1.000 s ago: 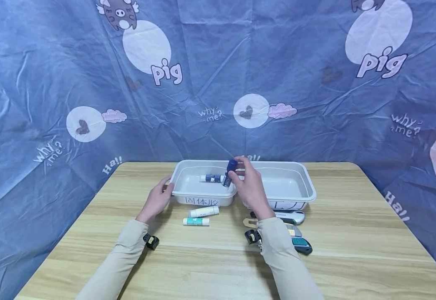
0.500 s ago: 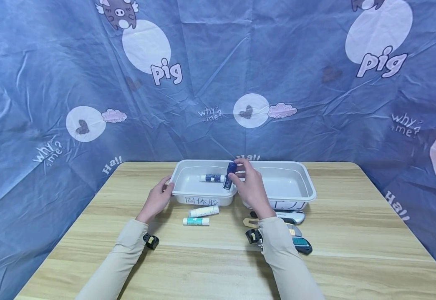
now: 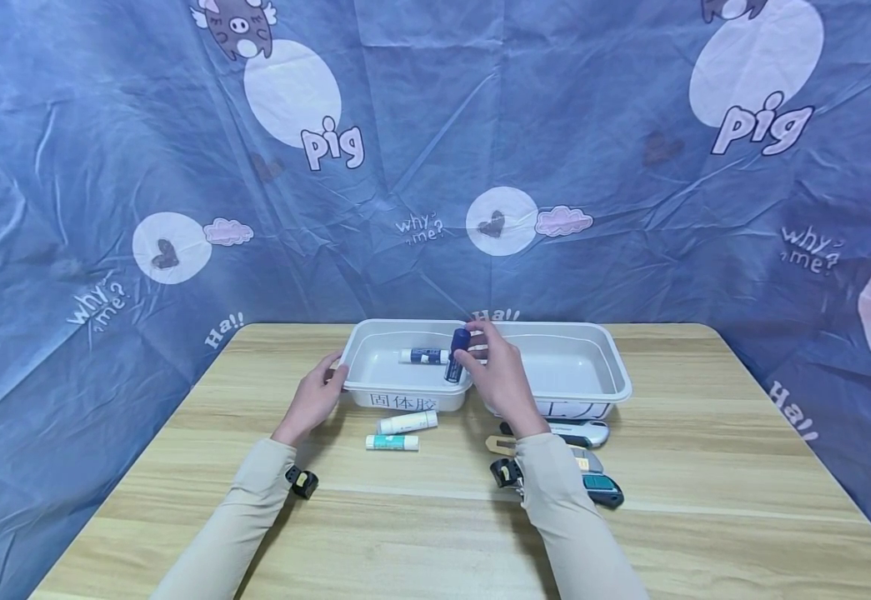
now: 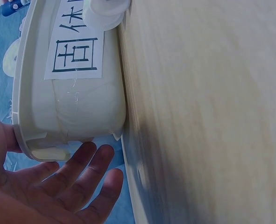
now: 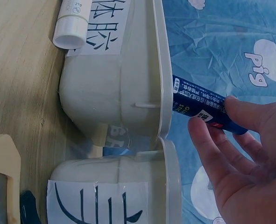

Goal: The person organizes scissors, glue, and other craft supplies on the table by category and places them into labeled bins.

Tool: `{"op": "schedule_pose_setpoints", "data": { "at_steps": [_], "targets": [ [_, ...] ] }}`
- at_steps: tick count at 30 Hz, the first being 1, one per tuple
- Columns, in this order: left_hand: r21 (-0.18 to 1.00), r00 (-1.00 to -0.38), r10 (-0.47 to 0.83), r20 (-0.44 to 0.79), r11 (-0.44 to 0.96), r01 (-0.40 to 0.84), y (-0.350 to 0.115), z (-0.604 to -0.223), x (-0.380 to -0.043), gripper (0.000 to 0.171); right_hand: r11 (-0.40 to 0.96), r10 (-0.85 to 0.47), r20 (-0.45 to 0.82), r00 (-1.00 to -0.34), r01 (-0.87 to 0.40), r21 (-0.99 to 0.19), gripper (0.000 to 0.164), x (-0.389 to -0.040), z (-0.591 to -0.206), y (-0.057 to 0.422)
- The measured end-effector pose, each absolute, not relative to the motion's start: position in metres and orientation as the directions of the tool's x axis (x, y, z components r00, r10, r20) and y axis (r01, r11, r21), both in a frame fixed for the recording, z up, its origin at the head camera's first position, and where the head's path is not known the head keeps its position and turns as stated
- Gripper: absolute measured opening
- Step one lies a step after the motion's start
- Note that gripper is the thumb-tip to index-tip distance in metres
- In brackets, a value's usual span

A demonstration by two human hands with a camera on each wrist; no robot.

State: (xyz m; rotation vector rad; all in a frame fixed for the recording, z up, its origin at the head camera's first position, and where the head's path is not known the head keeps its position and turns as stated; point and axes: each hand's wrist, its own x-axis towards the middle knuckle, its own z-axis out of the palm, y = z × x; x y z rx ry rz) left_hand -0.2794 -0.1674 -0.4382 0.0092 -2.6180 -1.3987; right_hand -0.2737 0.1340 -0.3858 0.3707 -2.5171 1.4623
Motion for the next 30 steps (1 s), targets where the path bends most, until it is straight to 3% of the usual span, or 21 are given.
{"op": "schedule_pose_setpoints", "data": {
  "at_steps": [30],
  "targets": [
    [0.827,-0.984,-0.073,0.160,0.554,0.093,-0.168,-0.439,-0.279,0.043,0.539,-0.214,0.294,-0.931,-0.364,-0.760,0.037,-0.272,-0.391,0.123]
  ]
}}
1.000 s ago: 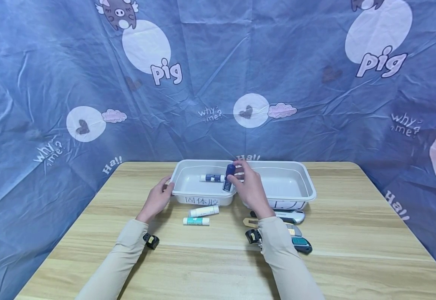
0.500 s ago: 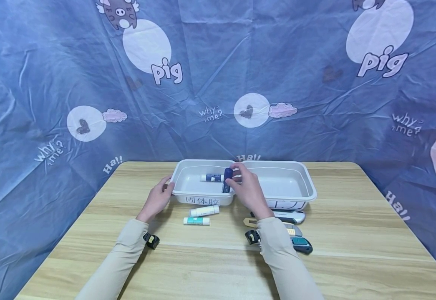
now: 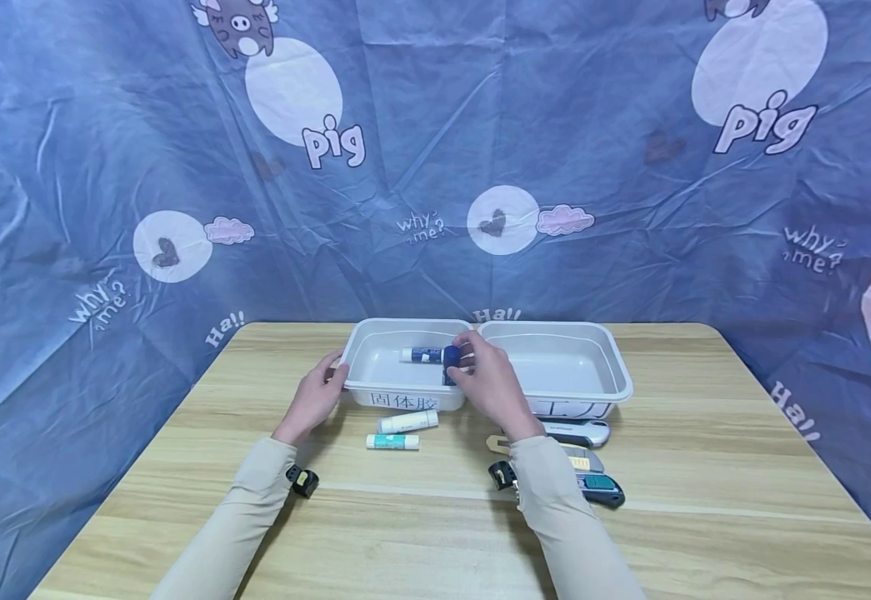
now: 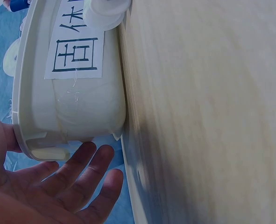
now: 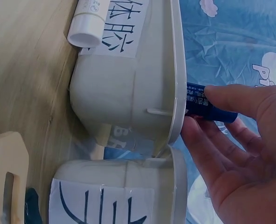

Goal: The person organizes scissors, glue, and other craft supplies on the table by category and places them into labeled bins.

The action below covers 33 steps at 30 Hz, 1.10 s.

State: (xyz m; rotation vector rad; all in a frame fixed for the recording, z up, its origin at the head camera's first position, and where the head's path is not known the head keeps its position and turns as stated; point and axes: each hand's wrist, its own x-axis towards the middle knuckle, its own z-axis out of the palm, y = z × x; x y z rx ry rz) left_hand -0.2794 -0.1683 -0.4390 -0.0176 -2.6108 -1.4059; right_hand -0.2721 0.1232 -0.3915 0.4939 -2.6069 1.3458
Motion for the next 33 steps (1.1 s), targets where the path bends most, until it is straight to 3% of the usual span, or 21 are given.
{"op": "schedule_pose_setpoints", "data": {
  "at_steps": [14,24,33],
  "targets": [
    [0.828,-0.984,-0.072,0.162,0.552,0.096,-0.1681,-0.4391,-0.2804,0.044,0.618,-0.251,0.335,-0.908,-0.417,-0.666,0.028,-0.2708,-0.3918,0.1217],
    [0.835,-0.985,-0.077,0.157,0.543,0.090,-0.1678,-0.4371,-0.2790,0.043,0.683,-0.285,0.324,-0.902,-0.428,-0.592,0.006,-0.2704,-0.3931,0.1206],
    [0.836,-0.986,-0.078,0.149,0.542,0.084,-0.1682,-0.4382,-0.2797,0.044,0.688,-0.289,0.315,-0.904,-0.425,-0.588,0.010,-0.2715,-0.3943,0.1200]
  ]
}}
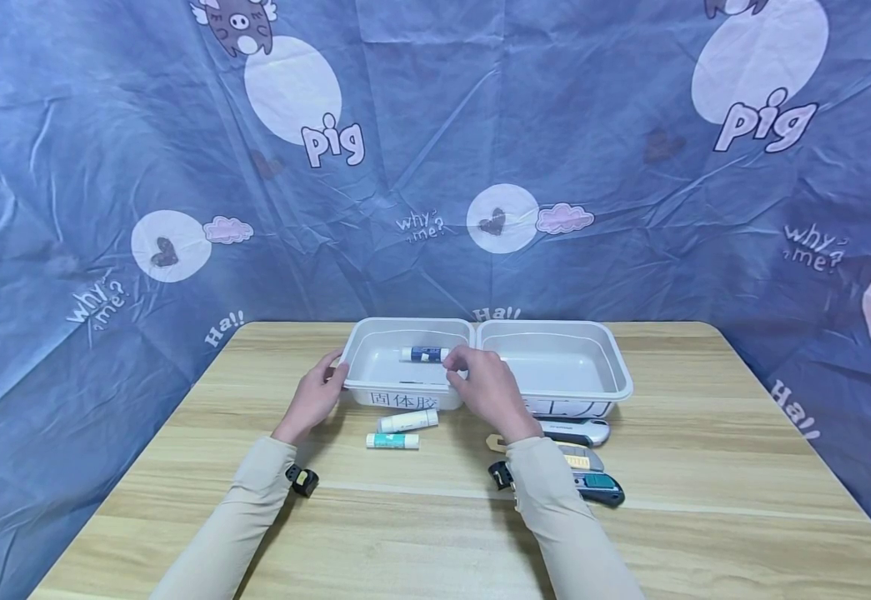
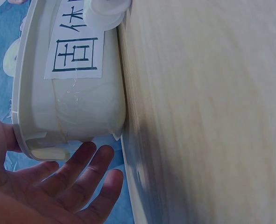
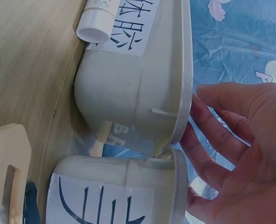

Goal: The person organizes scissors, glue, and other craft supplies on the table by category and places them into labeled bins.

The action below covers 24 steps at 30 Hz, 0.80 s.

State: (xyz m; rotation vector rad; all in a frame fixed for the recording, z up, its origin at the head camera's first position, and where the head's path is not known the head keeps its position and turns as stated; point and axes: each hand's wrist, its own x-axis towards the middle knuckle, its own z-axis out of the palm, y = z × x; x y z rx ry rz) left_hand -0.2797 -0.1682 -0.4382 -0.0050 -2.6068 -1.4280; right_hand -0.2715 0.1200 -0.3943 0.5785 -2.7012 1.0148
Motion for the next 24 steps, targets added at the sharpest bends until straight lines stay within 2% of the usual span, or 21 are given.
{"op": "schedule_pose_setpoints", "data": {
  "at_steps": [17,24],
  "targets": [
    [0.839,-0.986,-0.082,0.145,0.539,0.078,-0.169,-0.440,-0.281,0.045,0.677,-0.318,0.307,-0.897,-0.442,-0.589,0.014,-0.264,-0.387,0.113],
    [0.844,-0.987,-0.080,0.143,0.530,0.079,-0.170,-0.442,-0.282,0.044,0.615,-0.371,0.316,-0.873,-0.486,-0.621,0.014,-0.259,-0.382,0.106]
  ]
}}
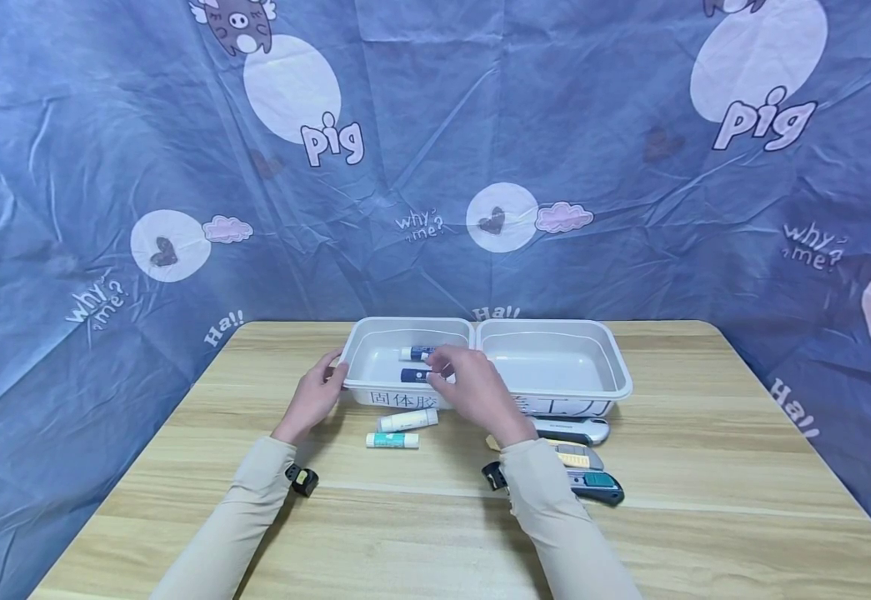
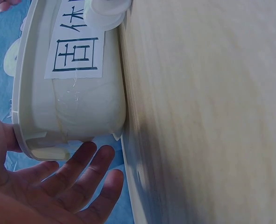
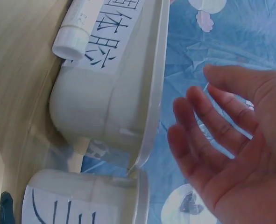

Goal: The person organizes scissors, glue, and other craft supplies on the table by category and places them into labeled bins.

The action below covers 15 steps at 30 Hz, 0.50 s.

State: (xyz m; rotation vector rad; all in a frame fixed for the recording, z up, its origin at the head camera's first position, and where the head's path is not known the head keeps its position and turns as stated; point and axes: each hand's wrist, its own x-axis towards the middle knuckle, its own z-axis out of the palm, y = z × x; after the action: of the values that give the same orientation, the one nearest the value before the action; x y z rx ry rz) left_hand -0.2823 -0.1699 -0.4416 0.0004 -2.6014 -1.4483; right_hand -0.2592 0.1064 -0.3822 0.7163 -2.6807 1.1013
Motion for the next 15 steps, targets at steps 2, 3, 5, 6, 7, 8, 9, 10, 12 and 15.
{"op": "schedule_pose_setpoints", "data": {
  "at_steps": [2,3,5,6,7,8,9,10,12,15],
  "targets": [
    [0.845,-0.987,-0.080,0.140,0.529,0.077,-0.170,-0.442,-0.282,0.044,0.595,-0.401,0.312,-0.861,-0.504,-0.627,0.014,-0.257,-0.382,0.103],
    [0.846,-0.987,-0.081,0.138,0.529,0.075,-0.170,-0.442,-0.282,0.044,0.587,-0.413,0.306,-0.858,-0.507,-0.631,0.015,-0.257,-0.382,0.102],
    [0.847,-0.988,-0.083,0.132,0.527,0.069,-0.170,-0.442,-0.282,0.044,0.577,-0.440,0.301,-0.846,-0.523,-0.628,0.015,-0.255,-0.382,0.099],
    [0.846,-0.988,-0.081,0.131,0.529,0.069,-0.170,-0.441,-0.281,0.044,0.571,-0.452,0.303,-0.839,-0.534,-0.624,0.016,-0.255,-0.383,0.097],
    [0.845,-0.988,-0.080,0.131,0.530,0.069,-0.170,-0.441,-0.281,0.045,0.569,-0.461,0.307,-0.832,-0.543,-0.617,0.016,-0.255,-0.383,0.095],
    [0.844,-0.988,-0.079,0.130,0.531,0.069,-0.170,-0.441,-0.281,0.045,0.566,-0.471,0.315,-0.824,-0.556,-0.609,0.016,-0.254,-0.384,0.094],
    [0.844,-0.988,-0.077,0.131,0.532,0.070,-0.170,-0.441,-0.281,0.045,0.566,-0.478,0.322,-0.818,-0.566,-0.599,0.017,-0.254,-0.385,0.092],
    [0.844,-0.988,-0.077,0.131,0.532,0.071,-0.170,-0.440,-0.280,0.045,0.564,-0.483,0.332,-0.810,-0.579,-0.589,0.016,-0.253,-0.385,0.091],
    [0.842,-0.989,-0.074,0.131,0.534,0.072,-0.170,-0.439,-0.280,0.045,0.561,-0.493,0.345,-0.798,-0.595,-0.575,0.016,-0.252,-0.386,0.088],
    [0.841,-0.988,-0.075,0.132,0.536,0.072,-0.170,-0.438,-0.280,0.045,0.563,-0.513,0.351,-0.783,-0.616,-0.552,0.017,-0.251,-0.386,0.085]
  ]
}}
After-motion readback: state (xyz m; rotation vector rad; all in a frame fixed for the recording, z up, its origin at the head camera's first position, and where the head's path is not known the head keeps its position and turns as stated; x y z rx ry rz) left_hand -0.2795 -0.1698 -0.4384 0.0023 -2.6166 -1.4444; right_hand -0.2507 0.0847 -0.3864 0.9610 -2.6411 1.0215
